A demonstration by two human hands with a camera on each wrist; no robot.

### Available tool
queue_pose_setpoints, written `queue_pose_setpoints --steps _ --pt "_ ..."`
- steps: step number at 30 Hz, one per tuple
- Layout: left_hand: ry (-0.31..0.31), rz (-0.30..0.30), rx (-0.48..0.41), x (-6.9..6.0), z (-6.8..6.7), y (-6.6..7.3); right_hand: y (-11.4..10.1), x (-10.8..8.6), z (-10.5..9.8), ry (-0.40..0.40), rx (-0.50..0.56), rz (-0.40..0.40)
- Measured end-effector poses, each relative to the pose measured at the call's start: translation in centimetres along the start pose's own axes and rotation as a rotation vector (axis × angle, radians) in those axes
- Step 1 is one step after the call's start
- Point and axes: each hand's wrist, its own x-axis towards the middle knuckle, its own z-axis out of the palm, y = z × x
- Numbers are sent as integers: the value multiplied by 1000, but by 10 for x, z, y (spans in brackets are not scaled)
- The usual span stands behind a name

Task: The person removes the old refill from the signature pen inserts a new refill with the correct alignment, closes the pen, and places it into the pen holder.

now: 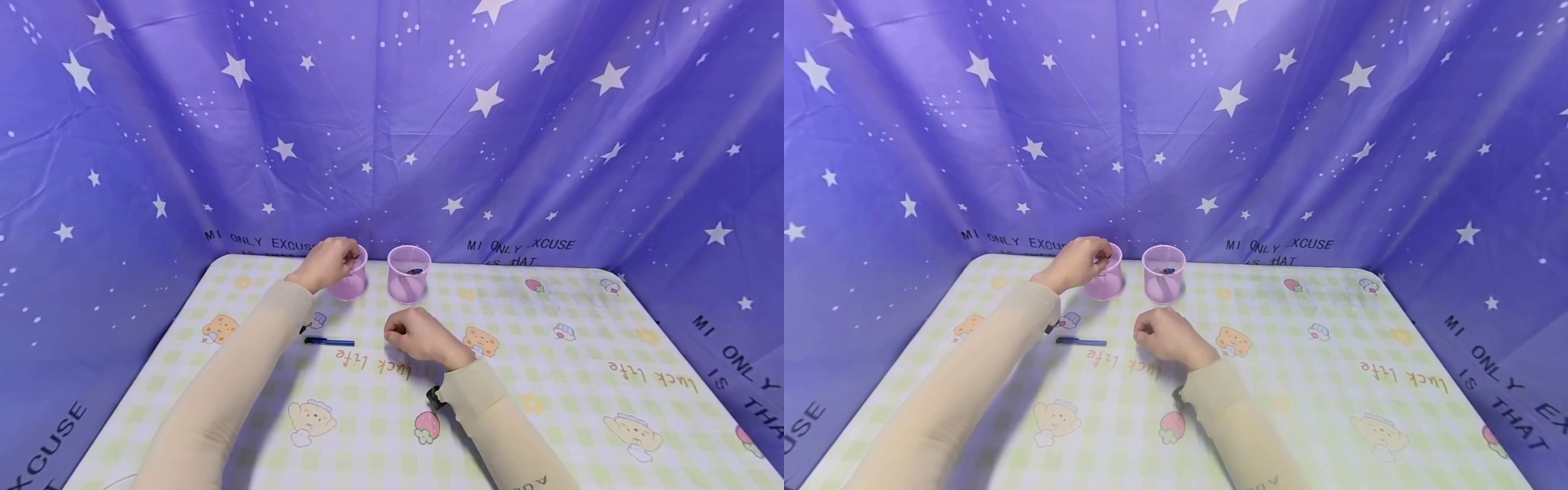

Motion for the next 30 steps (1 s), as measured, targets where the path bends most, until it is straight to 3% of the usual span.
queue_pose_setpoints --steps 7,19,30 --pt "-42 -55 -43 6 3 -2 1 0 -2 1 8 -6" --pt "-235 -87 79 24 -5 -3 1 -1 -4 8 9 2" --pt "-322 -141 66 29 -7 -5 0 -2 -5 4 17 1"
